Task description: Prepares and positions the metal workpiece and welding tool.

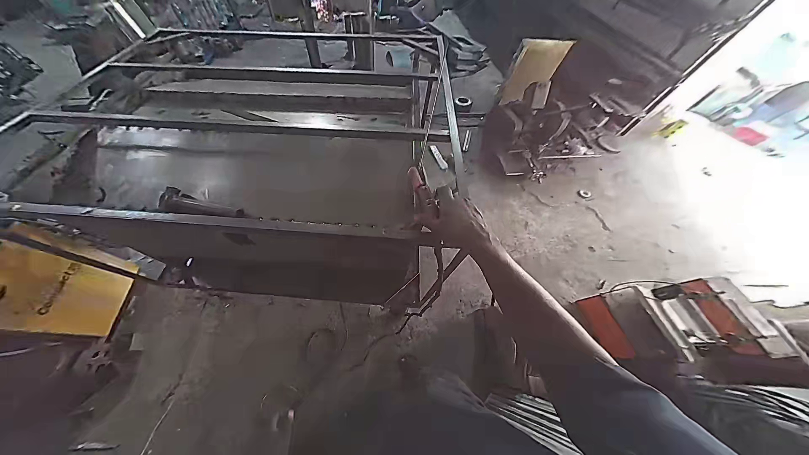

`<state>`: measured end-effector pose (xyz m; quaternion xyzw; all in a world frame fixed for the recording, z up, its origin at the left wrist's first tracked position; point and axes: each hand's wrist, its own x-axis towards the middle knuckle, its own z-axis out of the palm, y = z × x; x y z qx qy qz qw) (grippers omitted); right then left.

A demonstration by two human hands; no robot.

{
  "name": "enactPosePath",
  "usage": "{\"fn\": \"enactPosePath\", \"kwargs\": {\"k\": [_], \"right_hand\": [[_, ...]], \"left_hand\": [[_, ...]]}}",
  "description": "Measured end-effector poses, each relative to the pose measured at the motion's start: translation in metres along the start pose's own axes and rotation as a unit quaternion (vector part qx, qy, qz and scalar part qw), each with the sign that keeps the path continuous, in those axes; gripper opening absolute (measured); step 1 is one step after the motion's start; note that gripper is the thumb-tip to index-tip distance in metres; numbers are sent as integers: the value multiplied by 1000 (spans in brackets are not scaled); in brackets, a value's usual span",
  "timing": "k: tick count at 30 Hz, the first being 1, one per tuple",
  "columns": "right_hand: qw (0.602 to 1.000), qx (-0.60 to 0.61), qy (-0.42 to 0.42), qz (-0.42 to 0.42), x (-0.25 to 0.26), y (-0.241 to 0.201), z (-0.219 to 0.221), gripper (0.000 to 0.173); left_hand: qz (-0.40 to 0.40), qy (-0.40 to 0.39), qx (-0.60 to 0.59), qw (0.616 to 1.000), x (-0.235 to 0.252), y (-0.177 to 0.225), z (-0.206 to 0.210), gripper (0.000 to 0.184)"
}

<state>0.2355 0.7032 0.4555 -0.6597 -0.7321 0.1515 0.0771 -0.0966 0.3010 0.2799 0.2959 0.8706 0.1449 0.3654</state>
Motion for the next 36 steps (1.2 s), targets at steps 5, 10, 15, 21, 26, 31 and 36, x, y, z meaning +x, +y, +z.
{"fn": "enactPosePath", "kwargs": {"k": [5, 10, 15, 21, 26, 31, 36], "right_hand": [[999, 48, -6, 16, -21, -15, -14, 57], [903, 406, 114, -81, -97, 20, -3, 59], [823, 525, 207, -68, -216, 17, 4, 70], [821, 548, -56, -152, -308, 57, 43, 45], [882, 420, -213, 3, -306, 25, 129, 51], [857, 431, -231, 163, -249, 18, 289, 95], [926, 220, -208, 225, -167, -5, 420, 87]], "left_hand": [[177, 80, 23, 981, 104, 26, -31, 42], [391, 170, 53, 903, 100, 135, -151, 36], [444, 225, 74, 864, 141, 207, -246, 47], [441, 220, 203, 846, 228, 269, -291, 68], [332, 99, 269, 899, 304, 268, -285, 88], [279, 92, 361, 885, 332, 268, -273, 92], [296, 97, 342, 886, 361, 258, -276, 81]]}}
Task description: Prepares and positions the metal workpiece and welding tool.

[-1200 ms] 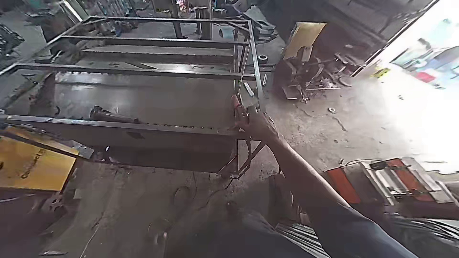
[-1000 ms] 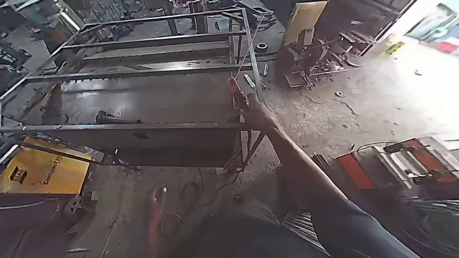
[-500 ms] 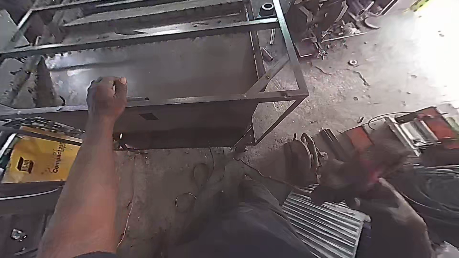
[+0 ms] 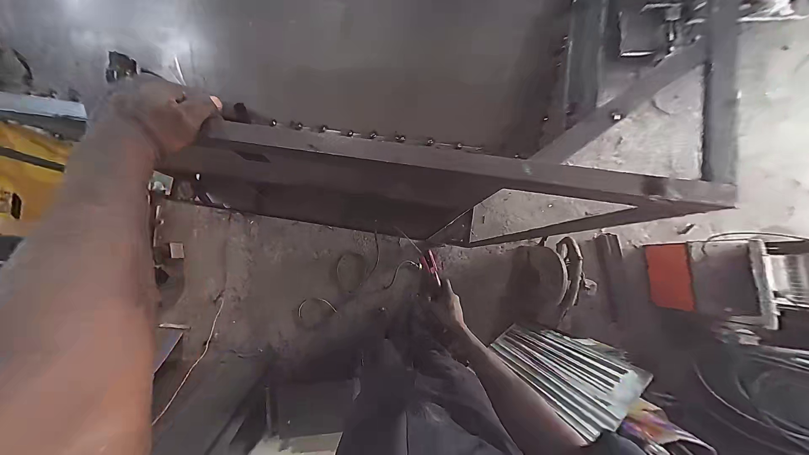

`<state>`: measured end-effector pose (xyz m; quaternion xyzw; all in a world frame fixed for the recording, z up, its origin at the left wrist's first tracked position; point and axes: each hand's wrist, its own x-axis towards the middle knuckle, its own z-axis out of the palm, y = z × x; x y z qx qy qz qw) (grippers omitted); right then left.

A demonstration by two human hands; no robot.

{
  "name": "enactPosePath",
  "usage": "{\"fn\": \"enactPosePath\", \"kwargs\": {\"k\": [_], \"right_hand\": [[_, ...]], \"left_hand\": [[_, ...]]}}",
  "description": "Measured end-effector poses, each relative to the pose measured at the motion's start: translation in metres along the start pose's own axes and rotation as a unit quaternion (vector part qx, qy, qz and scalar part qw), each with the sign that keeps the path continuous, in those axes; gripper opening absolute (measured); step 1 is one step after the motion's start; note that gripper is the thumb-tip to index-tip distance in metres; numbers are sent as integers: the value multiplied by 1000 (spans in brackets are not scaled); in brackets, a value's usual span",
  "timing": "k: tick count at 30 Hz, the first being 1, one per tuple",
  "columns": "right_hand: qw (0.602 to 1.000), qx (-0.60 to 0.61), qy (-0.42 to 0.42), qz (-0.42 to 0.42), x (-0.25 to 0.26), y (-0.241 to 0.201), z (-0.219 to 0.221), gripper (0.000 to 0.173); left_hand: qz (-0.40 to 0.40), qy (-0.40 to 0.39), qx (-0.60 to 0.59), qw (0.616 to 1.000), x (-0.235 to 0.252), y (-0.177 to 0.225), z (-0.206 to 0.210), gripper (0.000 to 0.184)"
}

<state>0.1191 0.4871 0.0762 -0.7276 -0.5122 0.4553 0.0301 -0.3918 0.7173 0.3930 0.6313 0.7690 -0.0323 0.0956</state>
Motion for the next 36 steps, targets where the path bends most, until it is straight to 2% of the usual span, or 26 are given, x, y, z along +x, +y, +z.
{"fn": "enactPosePath", "kwargs": {"k": [2, 5, 8, 14, 18, 20, 24, 27, 29, 31, 33, 34, 36], "right_hand": [[998, -50, 14, 25, 39, -15, 23, 90], [997, -75, 16, 18, 77, -27, 43, 88], [998, -55, -33, 24, 93, -44, 41, 85], [999, -39, 11, 33, 88, -58, 26, 85], [995, -42, -77, 44, 87, -56, 19, 85], [996, -37, -68, 36, 84, -58, 18, 86], [999, -22, -39, 15, 65, -48, 16, 89], [992, -93, -83, 35, 66, -39, 17, 90], [989, -93, -101, 48, 66, -36, 12, 89], [994, -52, -95, 32, 69, -49, 2, 89], [993, 64, -93, 25, 66, -45, -2, 83], [983, 147, -105, 34, 67, -40, -4, 79], [934, 318, -152, 58, 65, -31, -12, 72]], "left_hand": [[-13, 33, -28, 999, 9, -19, 11, 79], [-17, 52, -65, 996, 21, -44, 26, 69], [-26, 48, -65, 996, 15, -36, 21, 67], [-21, 50, -54, 997, -5, -8, 9, 70], [-28, 37, -47, 998, -7, -1, 5, 71], [-9, 44, -59, 997, -9, 3, 2, 70], [-29, 35, -31, 998, -7, -2, 5, 73], [-45, 38, -33, 998, -4, -8, 7, 72], [-44, 37, -45, 997, -3, -9, 11, 70], [-42, 42, -48, 997, 0, -14, 9, 70], [-35, 43, -57, 997, 5, -23, 15, 71], [-33, 48, -58, 997, 8, -29, 19, 71], [-29, 65, -46, 996, 21, -49, 29, 73]]}}
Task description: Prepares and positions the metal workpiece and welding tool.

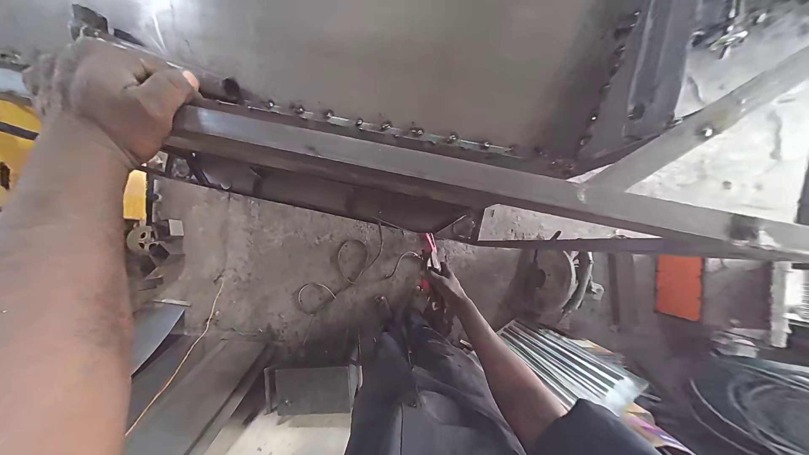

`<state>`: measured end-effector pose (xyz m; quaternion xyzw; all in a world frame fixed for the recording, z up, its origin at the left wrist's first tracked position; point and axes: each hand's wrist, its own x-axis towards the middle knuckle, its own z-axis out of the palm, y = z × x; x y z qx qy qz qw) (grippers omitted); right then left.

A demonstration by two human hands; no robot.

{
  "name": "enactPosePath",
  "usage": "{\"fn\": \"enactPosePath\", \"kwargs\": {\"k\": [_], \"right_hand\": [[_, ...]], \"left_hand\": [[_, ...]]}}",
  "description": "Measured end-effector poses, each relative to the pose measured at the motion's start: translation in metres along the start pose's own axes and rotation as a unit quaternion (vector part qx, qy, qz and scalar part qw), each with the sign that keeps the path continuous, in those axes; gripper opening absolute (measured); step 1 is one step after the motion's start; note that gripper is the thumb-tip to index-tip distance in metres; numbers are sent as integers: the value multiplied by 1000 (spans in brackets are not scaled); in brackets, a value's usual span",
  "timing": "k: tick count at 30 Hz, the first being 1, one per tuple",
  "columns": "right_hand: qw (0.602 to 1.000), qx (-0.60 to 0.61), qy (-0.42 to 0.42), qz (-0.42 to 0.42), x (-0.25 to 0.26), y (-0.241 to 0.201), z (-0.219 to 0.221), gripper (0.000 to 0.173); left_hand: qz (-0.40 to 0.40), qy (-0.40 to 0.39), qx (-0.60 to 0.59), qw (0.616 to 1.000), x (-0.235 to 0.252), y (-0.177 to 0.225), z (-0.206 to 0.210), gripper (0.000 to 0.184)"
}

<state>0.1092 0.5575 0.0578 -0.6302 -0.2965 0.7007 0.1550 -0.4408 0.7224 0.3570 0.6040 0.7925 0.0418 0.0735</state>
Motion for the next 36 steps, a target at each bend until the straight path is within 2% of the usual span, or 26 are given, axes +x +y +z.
{"fn": "enactPosePath", "kwargs": {"k": [3, 6, 8, 10, 12, 15, 17, 18, 20, 22, 23, 24, 25, 26, 27, 29, 32, 36], "right_hand": [[991, 122, -42, 45, -17, 5, -18, 57], [992, 105, -61, 39, -32, 22, -31, 56], [996, 63, -52, 30, -39, 39, -38, 67], [997, 48, -44, 44, -50, 51, -42, 88], [996, 42, -41, 65, -67, 57, -42, 98], [989, 84, -71, 98, -94, 60, -48, 97], [983, 108, -108, 97, -111, 56, -51, 83], [982, 114, -123, 92, -120, 55, -53, 77], [980, 117, -140, 83, -132, 56, -54, 75], [982, 73, -159, 69, -145, 57, -49, 75], [983, 35, -171, 50, -152, 56, -45, 73], [983, -13, -183, 27, -157, 57, -41, 69], [979, -69, -194, 5, -162, 59, -38, 68], [973, -118, -197, -14, -165, 64, -33, 62], [969, -152, -195, -24, -169, 67, -28, 52], [968, -172, -183, -24, -170, 71, -21, 37], [974, -126, -187, 1, -176, 71, -15, 32], [981, -18, -191, 40, -179, 69, -15, 32]], "left_hand": [[8, 20, 8, 1000, 22, -35, 19, 70], [18, 21, -16, 999, 17, -29, 16, 64], [25, 22, -35, 999, 8, -16, 10, 62], [23, 39, -18, 999, -1, -2, 3, 62], [2, 88, 24, 996, -20, 21, -2, 66], [-30, 236, 26, 971, -84, 73, 3, 61], [-20, 314, -64, 947, -165, 121, 33, 53], [-15, 319, -135, 938, -210, 148, 60, 46], [-89, 244, -284, 923, -289, 201, 129, 38], [-177, 70, -431, 882, -347, 235, 193, 42], [-221, -7, -502, 836, -365, 248, 215, 51], [-258, -53, -576, 774, -379, 258, 233, 58], [-280, -68, -633, 719, -389, 266, 245, 59], [-285, -69, -669, 683, -397, 270, 252, 58], [-277, -54, -686, 671, -401, 272, 255, 49], [-248, -24, -676, 694, -406, 271, 256, 29], [-195, 1, -636, 746, -420, 259, 252, 26], [-194, 32, -641, 742, -428, 256, 239, 23]]}}
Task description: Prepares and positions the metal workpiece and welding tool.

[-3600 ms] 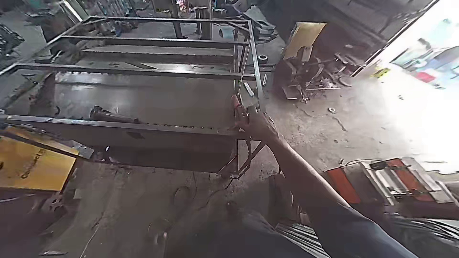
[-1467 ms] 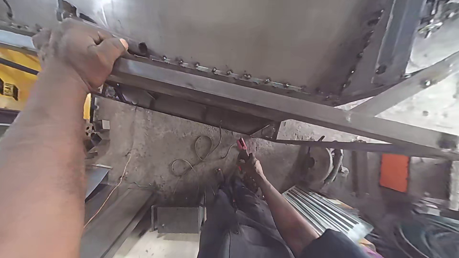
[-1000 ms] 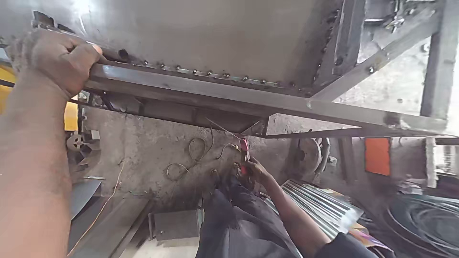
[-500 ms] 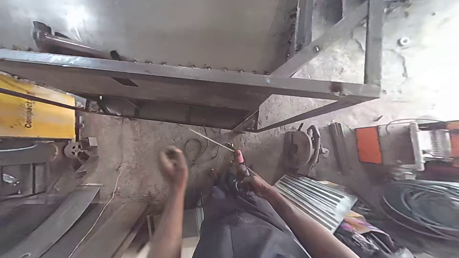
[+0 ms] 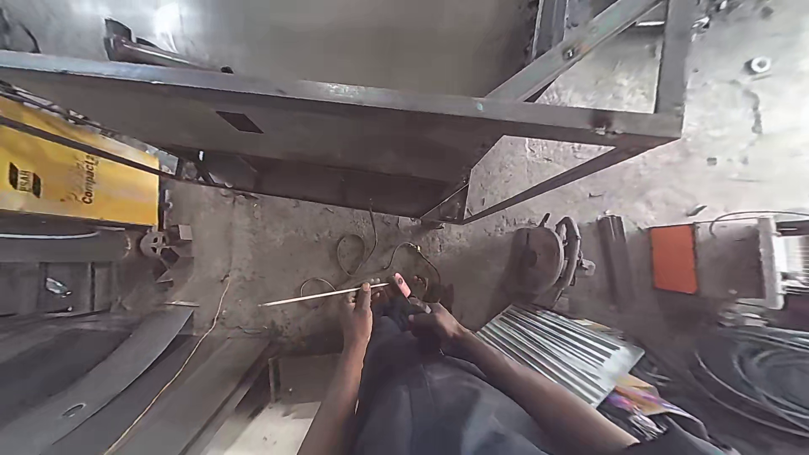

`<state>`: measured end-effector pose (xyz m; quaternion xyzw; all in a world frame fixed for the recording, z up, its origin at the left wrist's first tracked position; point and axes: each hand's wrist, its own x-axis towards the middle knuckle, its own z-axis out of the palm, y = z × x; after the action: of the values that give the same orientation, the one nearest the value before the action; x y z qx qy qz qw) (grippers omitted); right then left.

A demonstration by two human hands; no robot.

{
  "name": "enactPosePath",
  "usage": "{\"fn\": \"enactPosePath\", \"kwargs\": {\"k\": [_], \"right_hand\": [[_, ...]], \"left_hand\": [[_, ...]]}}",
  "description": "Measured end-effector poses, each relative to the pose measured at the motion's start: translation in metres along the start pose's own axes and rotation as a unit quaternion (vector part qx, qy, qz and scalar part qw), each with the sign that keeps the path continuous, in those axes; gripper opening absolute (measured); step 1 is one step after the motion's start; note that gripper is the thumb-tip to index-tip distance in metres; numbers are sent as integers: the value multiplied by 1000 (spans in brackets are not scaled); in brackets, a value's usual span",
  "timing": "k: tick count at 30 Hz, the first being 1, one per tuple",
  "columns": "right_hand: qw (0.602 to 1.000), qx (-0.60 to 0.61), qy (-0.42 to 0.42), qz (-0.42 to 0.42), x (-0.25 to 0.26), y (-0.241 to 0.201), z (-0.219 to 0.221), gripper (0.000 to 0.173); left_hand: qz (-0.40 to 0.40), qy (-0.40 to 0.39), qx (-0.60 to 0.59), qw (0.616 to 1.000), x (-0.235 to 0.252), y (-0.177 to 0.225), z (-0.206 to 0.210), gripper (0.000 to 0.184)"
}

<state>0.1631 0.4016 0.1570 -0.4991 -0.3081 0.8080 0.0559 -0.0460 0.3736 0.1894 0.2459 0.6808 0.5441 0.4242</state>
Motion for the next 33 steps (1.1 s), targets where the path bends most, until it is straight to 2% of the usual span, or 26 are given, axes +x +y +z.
{"fn": "enactPosePath", "kwargs": {"k": [4, 12, 16, 19, 21, 23, 27, 30, 33], "right_hand": [[1000, 11, -14, -13, -4, -7, -2, 26], [999, -14, -29, -18, -7, -12, -1, 24], [999, -29, -27, -22, -5, -10, -3, 25], [999, -29, -26, -21, -5, -10, -2, 28], [999, -15, -29, -20, -2, -9, -2, 32], [999, -15, -39, -26, 0, -6, -4, 37], [994, -93, -34, -48, 3, -10, -11, 41], [979, -200, 17, -26, 5, -11, -17, 43], [972, -232, 43, -2, 3, -12, -19, 45]], "left_hand": [[22, 7, -3, 1000, -3, 7, -5, 22], [36, 12, 22, 999, -6, 19, -1, 20], [85, 0, 70, 994, -7, 15, 3, 18], [92, 3, 115, 989, -8, 15, 8, 17], [74, 10, 109, 991, -8, 15, 12, 18], [22, 26, 67, 997, -6, 14, 16, 21], [-90, 80, -8, 993, -3, 16, 20, 20], [-94, 77, 0, 993, -5, 13, 18, 21], [-80, 71, 30, 994, -5, 8, 16, 22]]}}
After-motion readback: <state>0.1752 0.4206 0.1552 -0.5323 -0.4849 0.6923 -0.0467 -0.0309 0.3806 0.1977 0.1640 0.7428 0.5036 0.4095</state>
